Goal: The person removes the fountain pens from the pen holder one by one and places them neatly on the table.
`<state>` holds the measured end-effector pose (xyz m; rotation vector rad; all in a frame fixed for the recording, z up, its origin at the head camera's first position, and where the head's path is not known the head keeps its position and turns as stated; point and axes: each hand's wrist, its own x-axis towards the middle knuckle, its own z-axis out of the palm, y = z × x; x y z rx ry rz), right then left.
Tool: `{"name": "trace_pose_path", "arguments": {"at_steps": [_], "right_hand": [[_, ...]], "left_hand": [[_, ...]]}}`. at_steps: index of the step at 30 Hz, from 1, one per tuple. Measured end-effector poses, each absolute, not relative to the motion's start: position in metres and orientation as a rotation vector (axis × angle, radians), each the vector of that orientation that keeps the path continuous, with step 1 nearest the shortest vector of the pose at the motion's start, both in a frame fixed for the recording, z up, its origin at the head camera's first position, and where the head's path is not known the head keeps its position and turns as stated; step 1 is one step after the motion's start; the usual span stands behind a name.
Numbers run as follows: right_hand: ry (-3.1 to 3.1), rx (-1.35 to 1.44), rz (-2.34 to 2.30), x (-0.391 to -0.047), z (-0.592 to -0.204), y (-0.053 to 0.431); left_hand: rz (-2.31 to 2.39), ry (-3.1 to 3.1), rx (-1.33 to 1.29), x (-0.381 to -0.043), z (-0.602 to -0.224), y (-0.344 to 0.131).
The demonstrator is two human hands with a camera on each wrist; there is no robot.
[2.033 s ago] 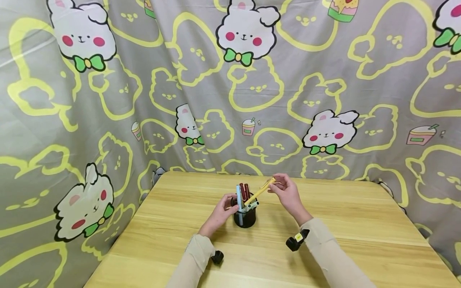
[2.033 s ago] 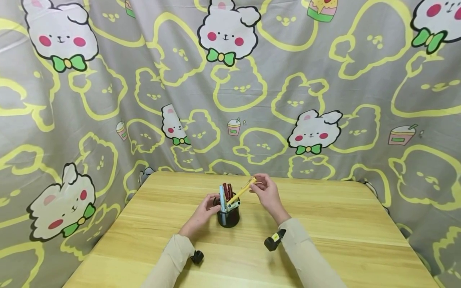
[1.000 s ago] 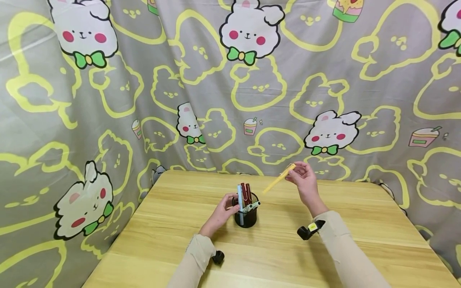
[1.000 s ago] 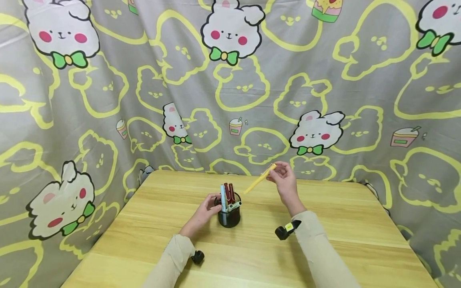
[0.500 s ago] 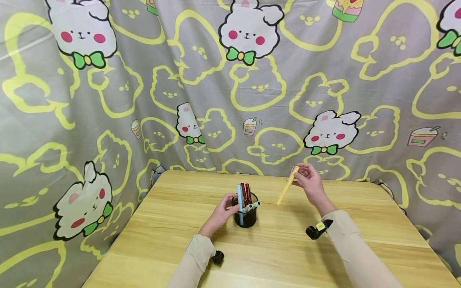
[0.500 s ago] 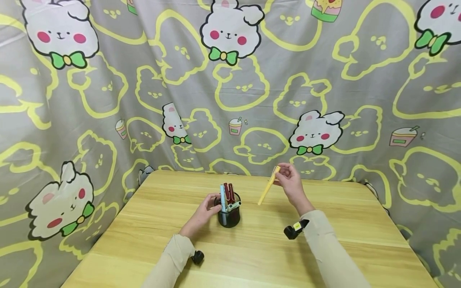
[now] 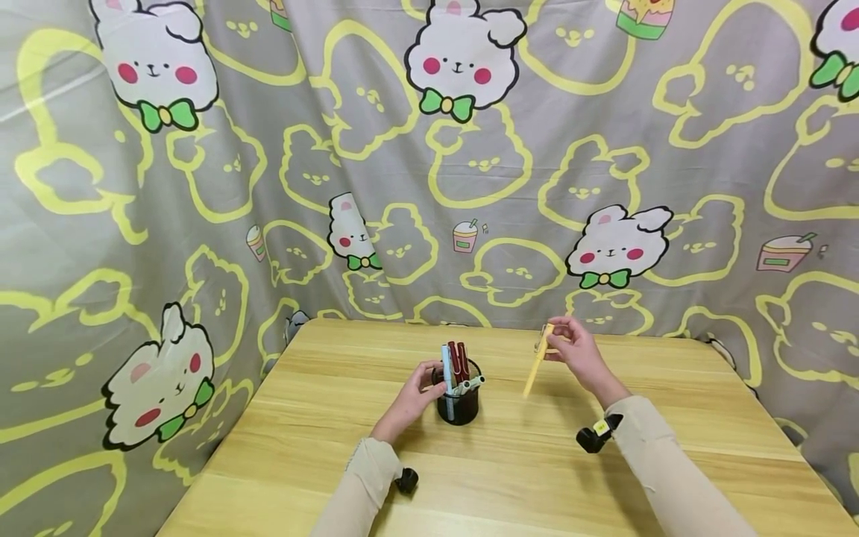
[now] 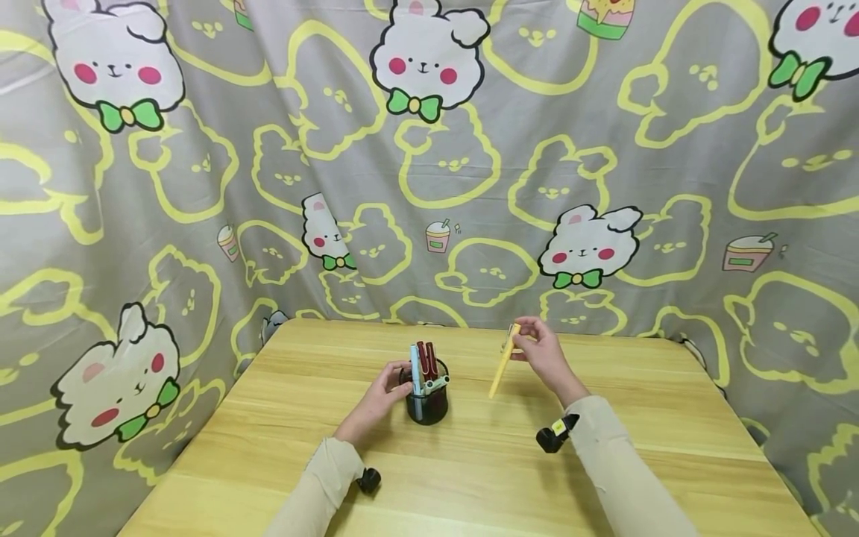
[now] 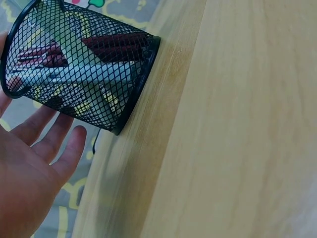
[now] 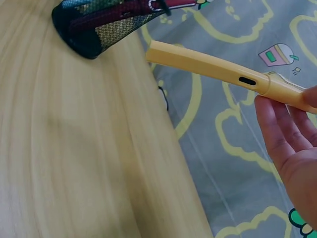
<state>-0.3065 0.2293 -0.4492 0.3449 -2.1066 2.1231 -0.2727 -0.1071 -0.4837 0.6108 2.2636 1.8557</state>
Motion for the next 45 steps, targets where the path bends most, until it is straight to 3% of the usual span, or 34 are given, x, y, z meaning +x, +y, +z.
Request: {"name": "trace_pose_path", "arguments": {"at_steps": [45], "right_hand": [[-2.454, 0.291, 2.164, -0.315, -0.506, 0.226]], "left_hand": [[1.867, 2.236, 0.62, -0.272, -0.485, -0.109]]}}
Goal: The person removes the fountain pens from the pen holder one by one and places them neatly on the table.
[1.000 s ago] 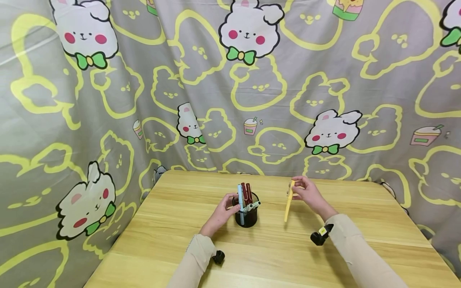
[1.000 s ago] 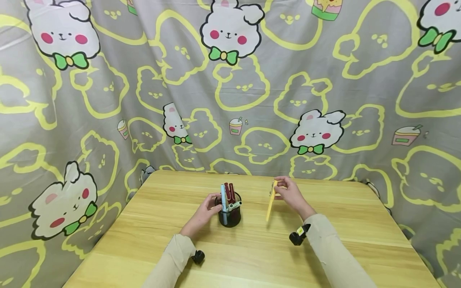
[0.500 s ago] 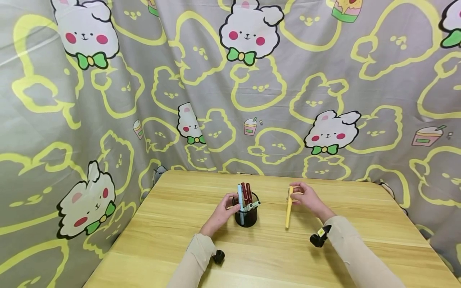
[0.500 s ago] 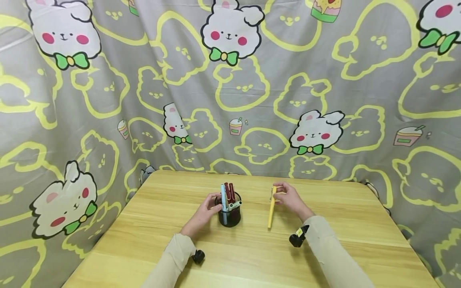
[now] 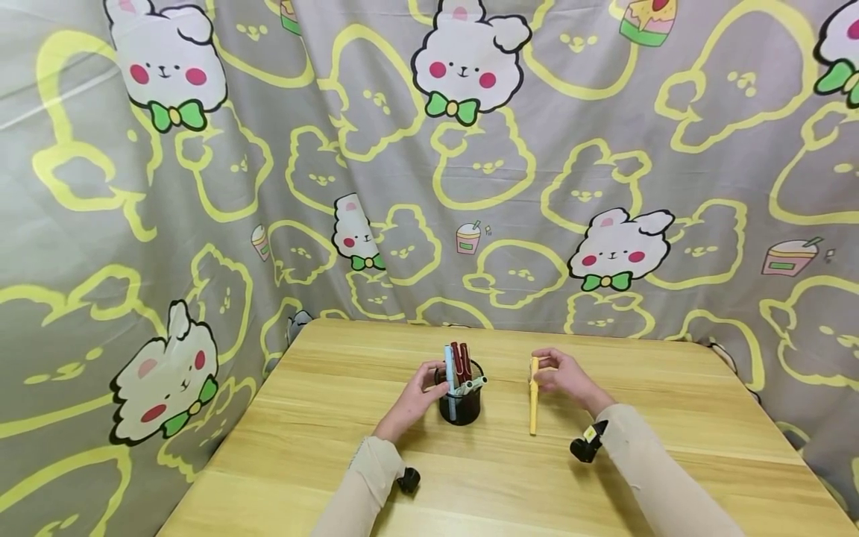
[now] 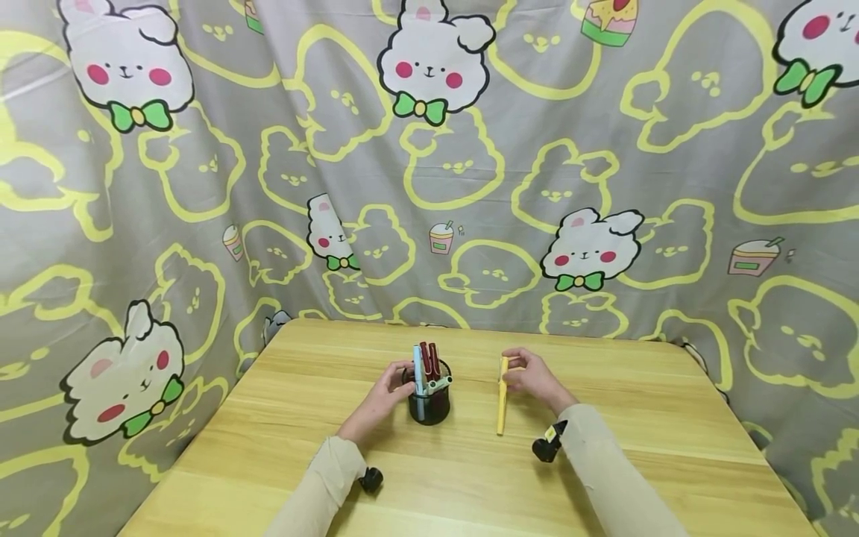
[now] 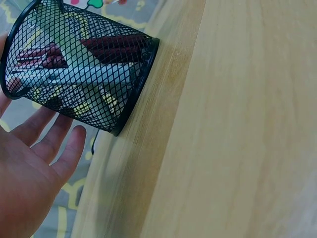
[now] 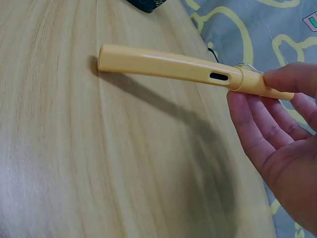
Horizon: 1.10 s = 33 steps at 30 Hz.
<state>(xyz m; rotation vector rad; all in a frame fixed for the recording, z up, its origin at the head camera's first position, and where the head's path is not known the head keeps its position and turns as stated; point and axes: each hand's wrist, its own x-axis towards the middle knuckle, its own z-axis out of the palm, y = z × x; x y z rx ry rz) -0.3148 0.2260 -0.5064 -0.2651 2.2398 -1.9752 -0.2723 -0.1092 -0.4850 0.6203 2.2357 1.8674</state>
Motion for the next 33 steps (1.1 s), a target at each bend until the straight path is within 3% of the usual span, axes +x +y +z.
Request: {"name": "trace_pose_path", "arguments": {"at_steps": [33], "right_hand": [[2.408, -0.181, -1.727, -0.317, -0.527, 0.21]], "left_hand": [[1.877, 2.244, 0.64, -0.274, -0.488, -0.109]]}}
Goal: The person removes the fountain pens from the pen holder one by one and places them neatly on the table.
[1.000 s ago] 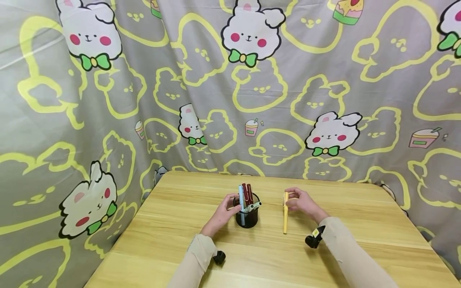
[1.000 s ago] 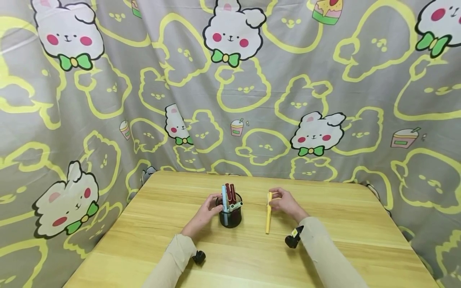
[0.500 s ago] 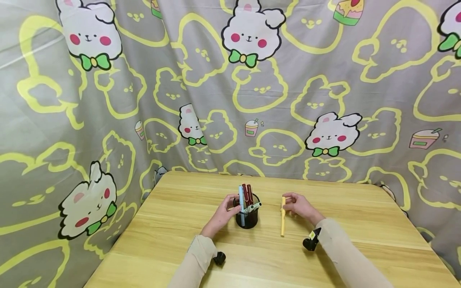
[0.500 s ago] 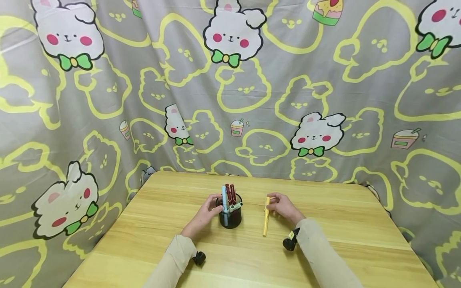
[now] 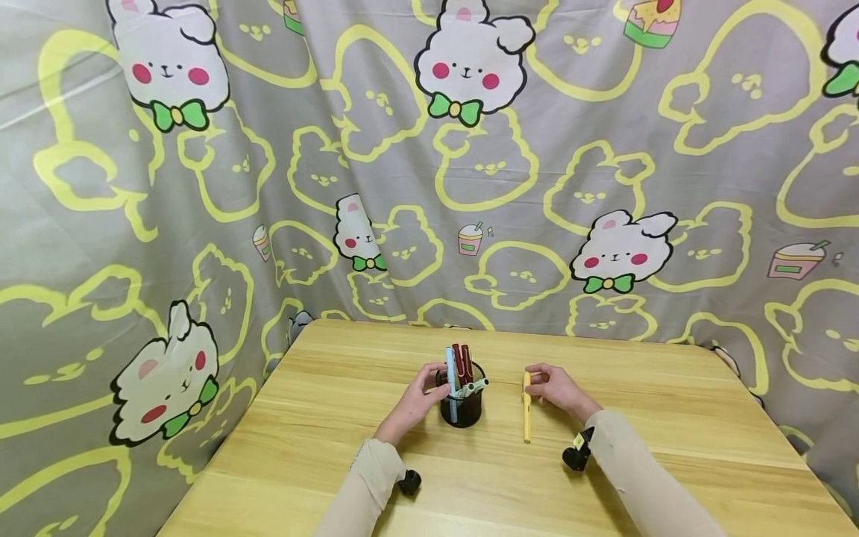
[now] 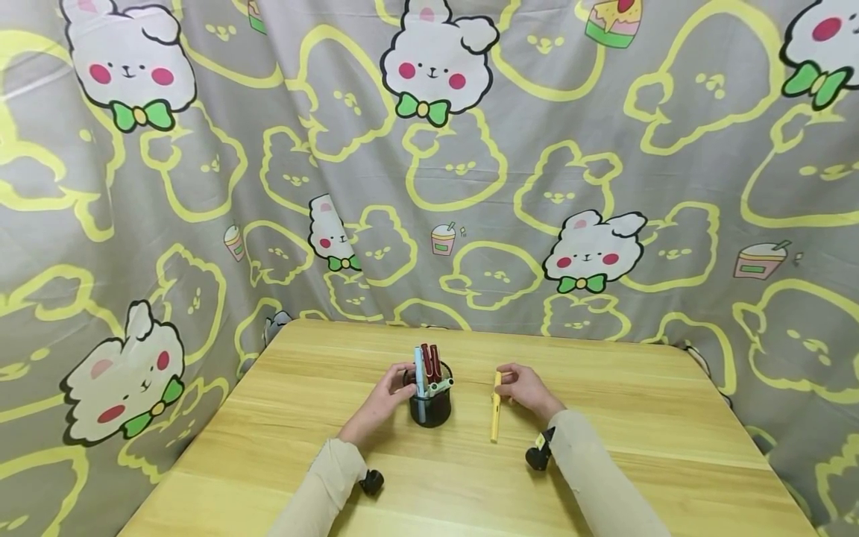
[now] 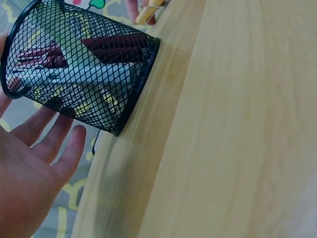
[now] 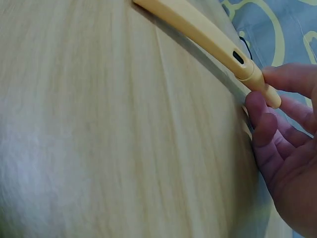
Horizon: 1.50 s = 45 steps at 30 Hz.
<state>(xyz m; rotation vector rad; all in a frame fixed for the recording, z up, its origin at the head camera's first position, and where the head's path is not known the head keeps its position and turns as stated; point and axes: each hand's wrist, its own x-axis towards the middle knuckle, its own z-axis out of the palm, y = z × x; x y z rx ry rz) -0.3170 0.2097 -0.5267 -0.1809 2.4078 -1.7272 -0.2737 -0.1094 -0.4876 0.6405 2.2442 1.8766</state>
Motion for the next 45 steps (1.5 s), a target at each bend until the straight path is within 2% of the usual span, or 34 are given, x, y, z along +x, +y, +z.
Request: {"name": "trace_pose_path", "arguments": {"at_steps": [45], "right_hand": [[2.746, -0.203, -1.51, -0.3132, -0.5282, 0.204]], "left_hand": [[1.874, 2.243, 0.648, -0.2744, -0.4872, -0.1098]]}}
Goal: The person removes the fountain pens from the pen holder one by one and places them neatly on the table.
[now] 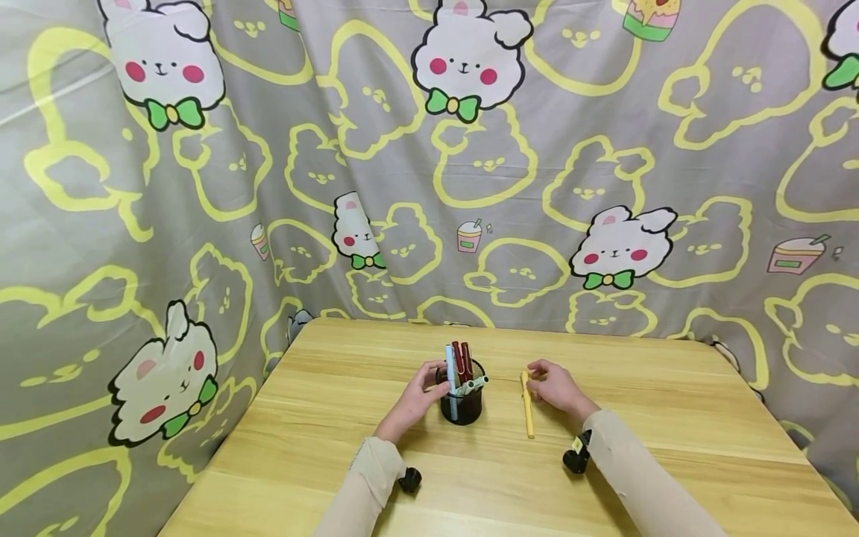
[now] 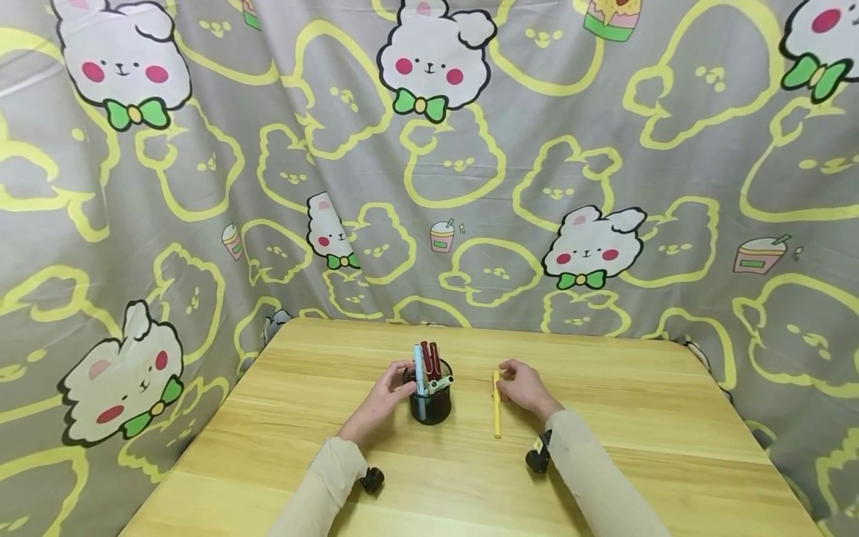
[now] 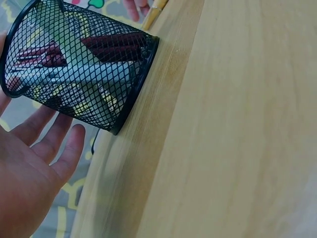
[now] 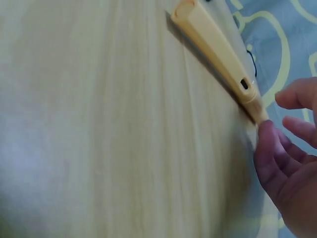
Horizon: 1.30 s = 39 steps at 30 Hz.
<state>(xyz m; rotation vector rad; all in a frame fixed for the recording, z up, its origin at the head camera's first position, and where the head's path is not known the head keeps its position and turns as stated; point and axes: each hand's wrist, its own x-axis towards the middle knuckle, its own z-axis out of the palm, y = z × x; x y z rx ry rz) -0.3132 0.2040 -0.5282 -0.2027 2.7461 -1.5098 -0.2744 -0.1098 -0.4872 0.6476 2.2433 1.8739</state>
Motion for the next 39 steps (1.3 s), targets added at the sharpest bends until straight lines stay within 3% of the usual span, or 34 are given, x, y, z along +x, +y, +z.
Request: {"name": "trace_pose_path", "arguments": {"at_steps": [25, 39], "right_hand": [[2.746, -0.813, -1.758, -0.244, -0.459, 0.141], [2.757, -0.874, -1.857, -0.267, -0.493, 0.131]], "left_hand": [[1.867, 2.239, 0.659, -0.273, -0.486, -0.109], [1.878, 2.227, 0.622, -0.274, -0.488, -0.108]]}}
